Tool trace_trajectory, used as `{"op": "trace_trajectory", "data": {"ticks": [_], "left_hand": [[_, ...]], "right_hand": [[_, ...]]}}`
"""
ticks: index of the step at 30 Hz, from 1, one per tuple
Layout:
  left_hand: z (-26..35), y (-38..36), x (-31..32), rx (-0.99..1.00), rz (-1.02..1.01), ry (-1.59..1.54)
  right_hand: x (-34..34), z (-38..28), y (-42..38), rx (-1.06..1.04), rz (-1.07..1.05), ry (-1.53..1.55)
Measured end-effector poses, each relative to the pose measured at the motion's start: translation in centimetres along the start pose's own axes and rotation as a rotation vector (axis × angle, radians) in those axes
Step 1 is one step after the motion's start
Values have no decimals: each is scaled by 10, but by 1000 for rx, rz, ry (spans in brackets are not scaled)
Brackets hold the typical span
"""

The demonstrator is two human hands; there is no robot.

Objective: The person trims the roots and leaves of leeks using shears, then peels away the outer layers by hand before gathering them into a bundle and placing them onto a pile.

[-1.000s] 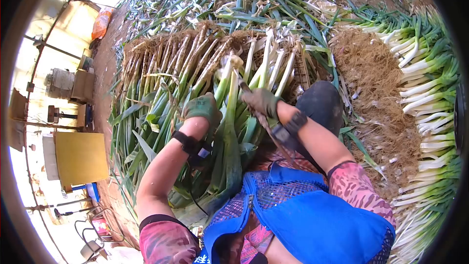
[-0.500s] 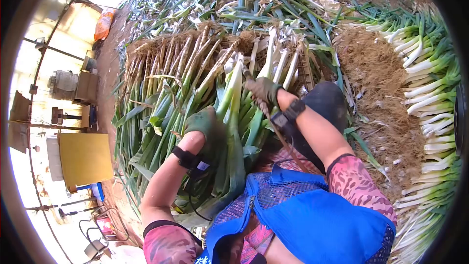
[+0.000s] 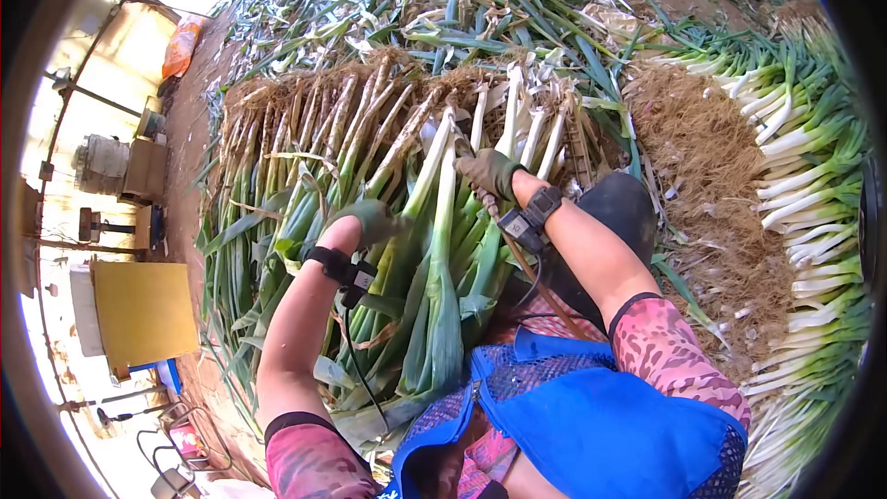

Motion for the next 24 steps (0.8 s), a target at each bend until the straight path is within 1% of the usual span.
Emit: {"op": "trace_trajectory", "data": {"ticks": [1, 3, 4, 5, 7, 8, 9, 11, 12, 13, 14, 15, 17, 19, 20, 21, 22, 23, 24], "left_hand": [[-4, 12, -1, -1, 175, -17], [-22, 55, 11, -8, 527, -54], [-38, 88, 22, 22, 629, -16], [-41, 102, 23, -6, 604, 20], [-42, 123, 20, -61, 557, 101], [-44, 134, 16, -85, 531, 108], [-52, 147, 15, -73, 544, 102], [-37, 114, -3, -91, 483, 42], [-41, 108, -9, -52, 444, 49], [-50, 93, -4, -12, 573, -115], [-58, 87, -11, 11, 560, -254], [-69, 81, -14, 28, 543, -392], [-103, 62, -16, 377, 690, -867], [-117, -9, -45, 596, 704, -1058], [-121, -50, -59, 595, 864, -1061], [-131, -89, -76, 563, 1061, -994], [-174, -116, -98, 420, 1168, -898], [-178, -160, -126, 309, 1269, -767], [-162, -209, -156, 197, 1331, -591]], "right_hand": [[3, -4, -10, -34, -10, -24], [4, -14, -42, 99, -92, -38], [5, -6, -41, -2, -65, -128], [9, -3, -44, -42, -61, -150], [15, 8, -51, 21, -121, -152], [19, 22, -52, -8, -131, -112], [19, 28, -59, 30, -158, -100], [14, 24, -81, -60, -71, -282], [9, 23, -90, -122, -48, -278], [1, 26, -100, -181, -26, -271], [-6, 30, -108, -237, -8, -260], [-13, 35, -113, -210, -10, -239], [-25, 41, -120, -165, -24, -195], [-32, 37, -132, -117, -34, -143], [-34, 37, -135, -96, -36, -115], [-35, 37, -138, -75, -42, -87], [-36, 33, -142, -92, -57, -64], [-34, 35, -142, -87, -76, -28], [-32, 36, -141, -81, -95, 5]]}}
Point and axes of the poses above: each hand's wrist, its own y-axis towards the middle knuckle, its own x-axis out of the palm, z = x × y, the point moved 1 cm from there along y, towards the middle knuckle, and after that the axes turned 3 degrees about z, right-handed, at the moved point
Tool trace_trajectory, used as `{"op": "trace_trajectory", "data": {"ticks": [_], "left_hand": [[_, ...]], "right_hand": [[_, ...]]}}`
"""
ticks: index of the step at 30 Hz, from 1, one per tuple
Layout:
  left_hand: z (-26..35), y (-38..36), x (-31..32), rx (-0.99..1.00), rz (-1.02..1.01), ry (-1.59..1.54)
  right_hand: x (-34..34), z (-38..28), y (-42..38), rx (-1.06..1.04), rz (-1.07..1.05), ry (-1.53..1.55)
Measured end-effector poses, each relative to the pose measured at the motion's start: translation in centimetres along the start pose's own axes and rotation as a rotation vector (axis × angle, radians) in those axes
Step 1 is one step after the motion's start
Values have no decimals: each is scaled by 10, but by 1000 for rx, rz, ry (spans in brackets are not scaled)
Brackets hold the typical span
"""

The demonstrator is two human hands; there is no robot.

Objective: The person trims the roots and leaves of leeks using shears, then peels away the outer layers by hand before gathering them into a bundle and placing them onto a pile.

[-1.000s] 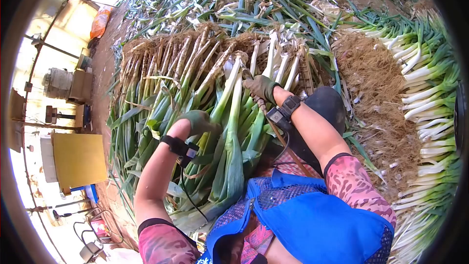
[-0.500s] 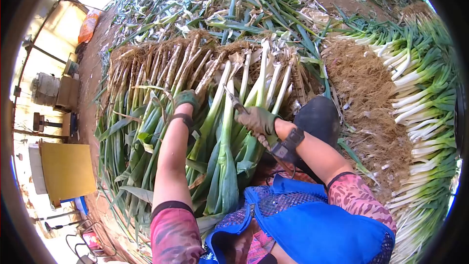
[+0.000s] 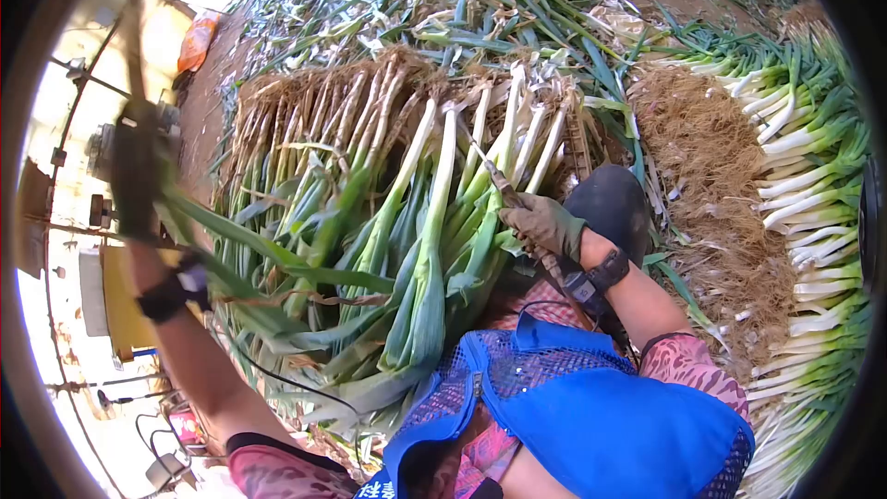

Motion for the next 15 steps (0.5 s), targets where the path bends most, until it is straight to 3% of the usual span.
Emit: {"op": "trace_trajectory", "data": {"ticks": [3, 5, 6, 8, 9, 10, 12, 13, 14, 15], "left_hand": [[121, 29, -49, 29, -13, 406], [136, 40, -18, 35, -57, 312], [108, 67, 9, 520, -116, 475], [112, 35, 91, 113, -232, 320], [117, 20, 131, 43, -310, 455], [113, 1, 175, -11, -387, 434], [61, -32, 264, 77, -481, 423], [39, -58, 300, 136, -475, 570], [34, -84, 314, -26, -688, 648], [12, -102, 316, -32, -933, 502]], "right_hand": [[12, -17, -8, 70, -83, 97], [21, -22, -5, 72, -116, 124], [25, -27, -4, 90, -121, 86], [32, -14, 11, 48, -155, 202], [34, -12, 17, 24, -169, 259], [34, -18, 15, 48, -164, 235], [34, -8, 23, 64, -147, 273], [33, -4, 25, 85, -120, 284], [29, -1, 22, 91, -86, 269], [26, 5, 17, 131, -80, 294]]}}
Point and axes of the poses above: each hand's wrist, its own y-axis towards the middle knuckle, its own x-axis out of the palm, z = x × y, the point moved 1 cm from there along y, towards the middle knuckle, and after that the axes turned 3 degrees about z, right-handed, at the moved point
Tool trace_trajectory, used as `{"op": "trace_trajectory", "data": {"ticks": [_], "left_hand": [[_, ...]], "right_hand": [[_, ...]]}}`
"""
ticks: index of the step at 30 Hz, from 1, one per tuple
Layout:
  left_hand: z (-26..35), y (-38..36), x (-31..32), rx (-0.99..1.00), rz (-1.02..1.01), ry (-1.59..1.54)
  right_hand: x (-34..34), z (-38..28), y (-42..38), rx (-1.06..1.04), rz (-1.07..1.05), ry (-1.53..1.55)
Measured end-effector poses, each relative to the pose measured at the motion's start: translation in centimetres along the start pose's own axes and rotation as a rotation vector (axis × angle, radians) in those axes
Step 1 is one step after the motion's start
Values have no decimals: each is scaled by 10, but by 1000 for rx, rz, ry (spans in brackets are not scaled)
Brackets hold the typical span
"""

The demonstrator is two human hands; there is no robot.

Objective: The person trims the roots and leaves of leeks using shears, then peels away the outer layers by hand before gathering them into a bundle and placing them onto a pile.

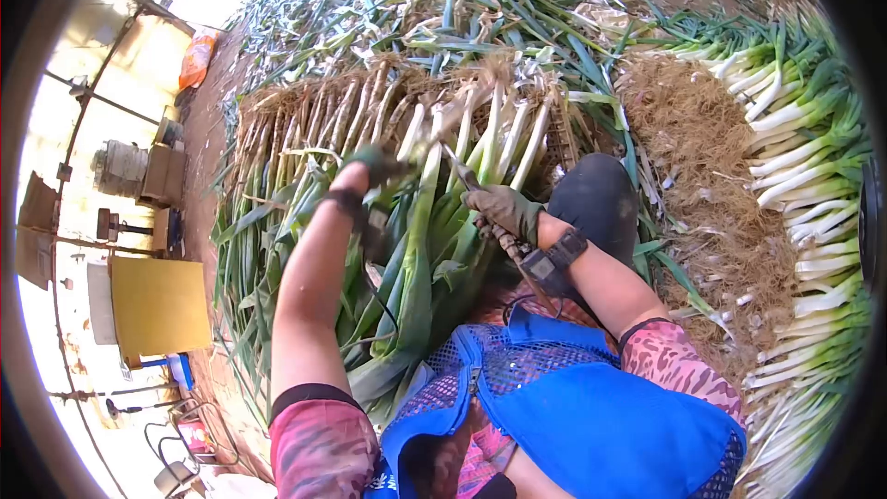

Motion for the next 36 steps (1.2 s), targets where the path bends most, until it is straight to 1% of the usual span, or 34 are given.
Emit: {"op": "trace_trajectory", "data": {"ticks": [1, 2, 3, 6, 7, 9, 10, 11, 14, 15, 18, 19, 22, 23, 26, 27, 30, 31, 34, 35, 36], "left_hand": [[-15, 4, 20, -42, -226, -1], [-29, -13, 35, -55, -160, -147], [-49, -18, 43, -147, -223, -378], [-52, -49, 30, -138, -181, -508], [-53, -46, 33, -87, -161, -477], [-44, -48, 34, -79, -130, -477], [-32, -52, 29, -72, -114, -474], [-20, -55, 23, -66, -98, -392], [-22, -49, 33, -8, -58, -487], [-18, -51, 29, -32, -89, -545], [-9, -56, 24, 36, -52, -606], [-14, -51, 31, 54, -29, -588], [-20, -44, 43, 76, 25, -445], [-24, -42, 43, 41, 17, -460], [-14, -51, 27, -73, -15, -516], [-20, -45, 29, -86, -76, -590], [-27, -41, 31, -105, -71, -658], [-24, -43, 33, -95, -42, -709], [-19, -47, 28, -176, -98, -616], [-24, -43, 32, -136, -89, -562], [-23, -44, 31, -122, -81, -571]], "right_hand": [[-6, 6, -5, 37, 8, 26], [-10, 14, -10, 77, 11, 53], [-14, 34, -2, -11, 18, -21], [9, 35, -44, -180, -109, -289], [18, 24, -57, -271, -93, -405], [20, 21, -43, -207, 33, -410], [24, 6, -43, -178, 98, -410], [20, -8, -49, 7, 98, -291], [25, 0, -45, -207, 72, -393], [31, 10, -52, -357, 30, -388], [33, 25, -40, -358, 71, -405], [33, 2, -49, -145, 81, -345], [15, -7, -39, -79, 151, -214], [14, -4, -40, -39, 124, -195], [30, 14, -57, -257, -110, -327], [36, 16, -61, -250, -135, -331], [43, 2, -63, -197, -43, -445], [44, 12, -50, -253, -12, -357], [38, 5, -29, -160, 72, -294], [34, 8, -13, -200, 83, -231], [29, 1, -10, -168, 119, -211]]}}
Point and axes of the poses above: each hand's wrist, its own y-axis towards the middle knuckle, its own x-axis out of the palm, z = x × y, the point moved 1 cm from there along y, towards the middle knuckle, and after that the axes turned 3 degrees about z, right-handed, at the moved point
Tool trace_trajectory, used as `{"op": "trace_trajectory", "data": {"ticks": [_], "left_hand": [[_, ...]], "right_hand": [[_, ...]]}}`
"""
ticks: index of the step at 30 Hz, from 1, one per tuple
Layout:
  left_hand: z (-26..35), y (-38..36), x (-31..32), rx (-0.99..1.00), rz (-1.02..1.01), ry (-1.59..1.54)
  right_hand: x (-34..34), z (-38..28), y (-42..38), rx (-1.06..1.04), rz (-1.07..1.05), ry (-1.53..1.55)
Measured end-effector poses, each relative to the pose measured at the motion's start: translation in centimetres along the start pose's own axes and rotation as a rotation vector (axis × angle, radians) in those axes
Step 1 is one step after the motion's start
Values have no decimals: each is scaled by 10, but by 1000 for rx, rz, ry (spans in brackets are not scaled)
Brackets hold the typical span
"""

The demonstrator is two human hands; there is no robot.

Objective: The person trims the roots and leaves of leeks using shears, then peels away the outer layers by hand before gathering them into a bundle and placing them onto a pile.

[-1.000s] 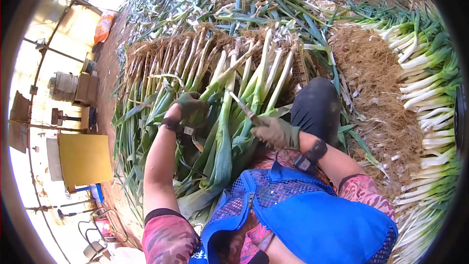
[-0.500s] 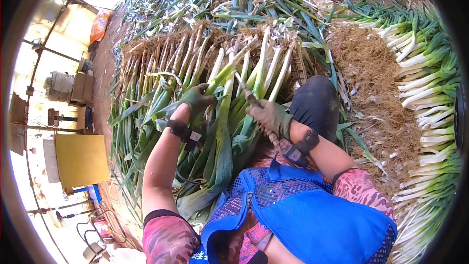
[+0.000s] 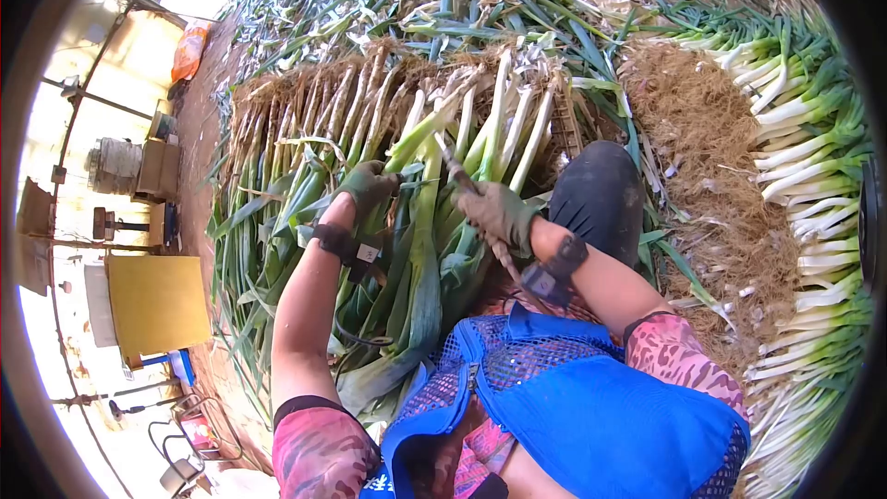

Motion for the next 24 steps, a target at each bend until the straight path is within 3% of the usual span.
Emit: {"op": "trace_trajectory", "data": {"ticks": [3, 8, 13, 14, 16, 18, 24], "left_hand": [[3, -6, 4, 33, 19, 27], [-3, 1, 7, 55, 57, 102], [-7, -13, 2, 125, -50, -406], [-3, -20, -4, 97, -51, -357], [6, -31, -12, 44, -54, -259], [-13, -20, -8, 75, -105, -354], [-21, -22, 13, 119, 5, -195]], "right_hand": [[-14, -12, 24, 84, 97, 57], [-11, -1, 11, 53, 0, -51], [-36, 10, 60, 36, 130, -13], [-45, 7, 67, 68, 150, -20], [-59, 46, 118, -161, 111, -134], [-57, 48, 121, -258, 74, -175], [-58, 11, 121, -81, 215, -244]]}}
Point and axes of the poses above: each hand's wrist, its own y-axis towards the middle knuckle, its own x-axis out of the palm, z = x × y, the point moved 1 cm from there along y, towards the middle knuckle, and after that the axes turned 3 degrees about z, right-handed, at the moved point
